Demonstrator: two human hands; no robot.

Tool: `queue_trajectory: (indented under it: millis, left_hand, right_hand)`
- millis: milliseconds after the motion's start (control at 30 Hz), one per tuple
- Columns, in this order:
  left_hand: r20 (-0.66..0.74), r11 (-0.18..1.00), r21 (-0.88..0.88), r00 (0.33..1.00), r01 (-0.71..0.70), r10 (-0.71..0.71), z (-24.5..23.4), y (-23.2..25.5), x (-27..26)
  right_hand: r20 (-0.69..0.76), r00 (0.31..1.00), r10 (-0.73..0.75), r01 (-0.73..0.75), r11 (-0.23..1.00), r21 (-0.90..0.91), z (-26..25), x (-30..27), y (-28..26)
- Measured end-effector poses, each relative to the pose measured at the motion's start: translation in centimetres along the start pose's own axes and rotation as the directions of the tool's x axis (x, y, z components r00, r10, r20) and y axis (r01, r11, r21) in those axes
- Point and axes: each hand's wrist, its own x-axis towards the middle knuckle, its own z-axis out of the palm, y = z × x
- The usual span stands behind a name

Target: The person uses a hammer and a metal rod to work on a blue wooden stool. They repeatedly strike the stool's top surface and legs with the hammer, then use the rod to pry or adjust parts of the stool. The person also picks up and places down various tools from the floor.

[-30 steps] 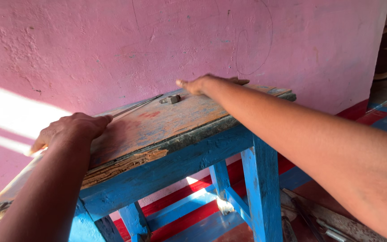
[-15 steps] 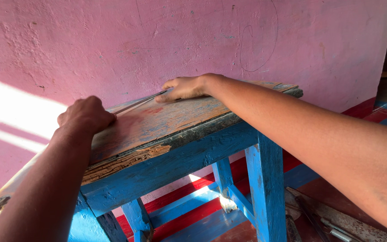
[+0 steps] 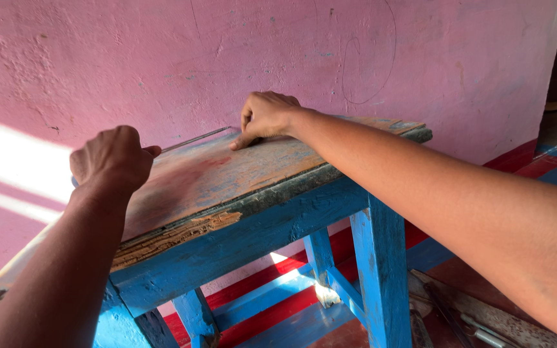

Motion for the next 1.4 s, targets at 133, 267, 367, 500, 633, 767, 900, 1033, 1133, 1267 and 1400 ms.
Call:
queue_trajectory:
  millis: [133, 267, 367, 500, 633, 767, 900, 1033, 1133, 1267, 1400]
  left_hand:
    - [0.129, 0.950, -0.291, 0.989, 0.111, -0.076, -0.7, 0.3, -0.7]
    - [0.297, 0.756, -0.618, 0.954, 0.216, -0.030, -1.2, 0.5, -0.3]
    - [0.360, 0.683, -0.672, 0.932, 0.288, -0.039, -1.1, 0.3, 0.1]
    - [0.412, 0.610, -0.718, 0.911, 0.336, -0.017, -0.5, 0.0, 0.7]
    - [0.436, 0.549, -0.751, 0.900, 0.366, -0.004, 0.3, -0.3, 1.4]
    - [0.452, 0.566, -0.729, 0.892, 0.385, -0.025, 1.2, -0.7, 2.2]
    - [0.451, 0.631, -0.704, 0.891, 0.326, 0.043, 2.0, -0.7, 3.2]
    - [0.425, 0.713, -0.663, 0.899, 0.229, 0.106, 2.1, -0.4, 3.3]
    - [0.356, 0.780, -0.597, 0.933, 0.189, 0.046, 2.0, 0.3, 2.1]
    - [0.268, 0.927, -0.375, 0.960, 0.028, 0.079, 0.1, 1.5, 0.6]
    - [0.263, 0.912, -0.406, 0.964, 0.064, 0.050, -0.5, 2.0, 0.2]
  right_hand:
    - [0.000, 1.000, -0.010, 0.010, 0.998, 0.069, -0.4, -0.5, -0.3]
    - [0.018, 1.000, 0.007, -0.008, 0.998, 0.065, -0.3, -0.3, 0.3]
    - [-0.007, 0.999, -0.038, 0.038, 0.997, 0.074, -0.2, -0.1, 0.4]
    - [-0.018, 0.999, -0.040, 0.043, 0.973, 0.228, -0.2, -0.3, 0.0]
    - [-0.004, 0.991, -0.135, 0.127, 0.918, 0.375, -0.3, -0.1, -0.2]
    - [-0.017, 0.987, -0.160, 0.150, 0.876, 0.458, -0.4, -0.2, -0.6]
    - [0.000, 0.986, -0.166, 0.149, 0.886, 0.440, -0.4, -0.3, -0.7]
    - [0.013, 0.985, -0.174, 0.153, 0.897, 0.414, -0.5, -0.6, -0.9]
    - [0.016, 0.983, -0.184, 0.161, 0.894, 0.418, -0.2, -1.0, -1.0]
    - [0.017, 0.986, -0.163, 0.143, 0.906, 0.397, -0.3, -1.1, -1.0]
    - [0.079, 0.984, -0.161, 0.107, 0.881, 0.460, -0.2, -0.6, -0.6]
